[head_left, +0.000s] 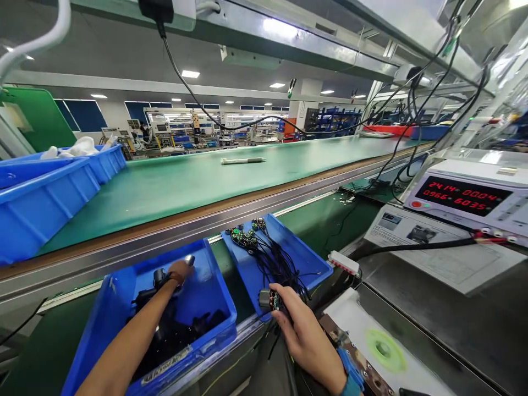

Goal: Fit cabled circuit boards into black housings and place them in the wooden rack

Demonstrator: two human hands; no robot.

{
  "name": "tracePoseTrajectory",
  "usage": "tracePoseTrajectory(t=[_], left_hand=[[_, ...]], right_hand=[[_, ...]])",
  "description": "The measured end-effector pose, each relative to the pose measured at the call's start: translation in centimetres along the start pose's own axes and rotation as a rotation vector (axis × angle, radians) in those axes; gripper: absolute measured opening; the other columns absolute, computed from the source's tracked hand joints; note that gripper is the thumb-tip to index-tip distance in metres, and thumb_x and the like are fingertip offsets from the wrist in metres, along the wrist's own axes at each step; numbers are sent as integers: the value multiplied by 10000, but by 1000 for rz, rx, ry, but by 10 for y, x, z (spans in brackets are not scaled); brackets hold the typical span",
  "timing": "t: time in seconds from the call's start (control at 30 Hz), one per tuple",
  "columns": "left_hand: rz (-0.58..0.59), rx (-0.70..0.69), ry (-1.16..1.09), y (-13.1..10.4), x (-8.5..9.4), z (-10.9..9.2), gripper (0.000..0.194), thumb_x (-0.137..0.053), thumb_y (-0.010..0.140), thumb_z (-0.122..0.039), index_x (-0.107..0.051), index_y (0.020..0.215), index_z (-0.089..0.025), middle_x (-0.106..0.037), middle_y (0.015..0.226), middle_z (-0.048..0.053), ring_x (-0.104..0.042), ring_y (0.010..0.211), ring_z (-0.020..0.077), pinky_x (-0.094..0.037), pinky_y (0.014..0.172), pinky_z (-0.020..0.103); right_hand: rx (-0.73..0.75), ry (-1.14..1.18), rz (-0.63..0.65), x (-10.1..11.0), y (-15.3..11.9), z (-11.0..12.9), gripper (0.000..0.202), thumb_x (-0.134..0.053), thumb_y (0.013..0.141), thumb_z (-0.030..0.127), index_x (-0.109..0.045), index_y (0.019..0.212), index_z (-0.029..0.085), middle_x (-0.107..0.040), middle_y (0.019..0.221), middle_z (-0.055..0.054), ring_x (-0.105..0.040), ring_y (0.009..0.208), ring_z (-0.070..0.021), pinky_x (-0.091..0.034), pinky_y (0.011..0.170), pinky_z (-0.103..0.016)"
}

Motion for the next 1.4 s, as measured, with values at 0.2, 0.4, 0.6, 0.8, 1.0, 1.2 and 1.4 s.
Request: tracePoseTrajectory(t=[0.2,0.4,0.6,0.8,1.0,1.2,1.4], left_hand=[[63,-106,-515,-75,26,-15,410,-590,897,-482,-643,1075,-116,-773,995,102,-745,940,214,-601,772,288],[299,-234,-1229,-210,-43,-21,541,-930,557,-341,-684,1008,-171,-734,1022,90,-706,978,286,-620,788,400],[230,-62,-1590,-255,-134,-19,466,-960,566,-364,-751,952,-206,-722,1017,59,-664,1001,237,-577,903,392],[259,59,-1730,-269,-167,-24,441,-948,616,-322,-750,993,-211,-746,1043,75,-695,977,233,-589,841,354],[223,148,-1812,-273,-179,-14,440,-973,557,-298,-763,931,-198,-763,990,64,-714,921,221,-603,818,346],[192,172,-1830,-272,-179,-11,481,-985,523,-303,-764,939,-206,-764,1033,66,-718,944,235,-603,844,367],[211,177,-1754,-273,-185,-11,517,-988,519,-328,-754,961,-195,-746,1020,62,-703,913,227,-602,844,379]], right_hand=[[-2,24,41,-11,-21,6,418,-422,1043,276,-448,1459,252,-632,1343,-122,-634,1243,-242,-573,991,-348],[10,-22,113,-11,-43,19,445,-404,1040,238,-399,1484,273,-627,1332,-116,-680,1141,-247,-603,868,-340],[-13,-139,174,-5,-66,22,451,-387,1028,208,-405,1477,244,-618,1338,-132,-728,967,-246,-609,736,-340],[-50,-167,306,-5,-76,23,544,-401,970,128,-418,1504,230,-612,1332,-132,-727,882,-228,-605,730,-336],[-95,128,228,-11,-83,19,655,-495,965,154,-301,1582,260,-656,1299,-113,-698,1046,-225,-592,885,-341],[-241,300,3,-26,-92,18,356,-642,915,193,-662,1264,258,-762,1045,-64,-724,828,-187,-604,666,-251],[-239,411,-216,-50,-106,13,344,-715,868,178,-707,1203,257,-733,1236,-102,-720,1105,-243,-631,871,-311]])
Point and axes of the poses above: each hand's wrist, its own y-axis towards the middle knuckle, its own x-axis out of the back of the hand, z = x × y, the point moved 1 cm from there along y, towards the middle knuckle
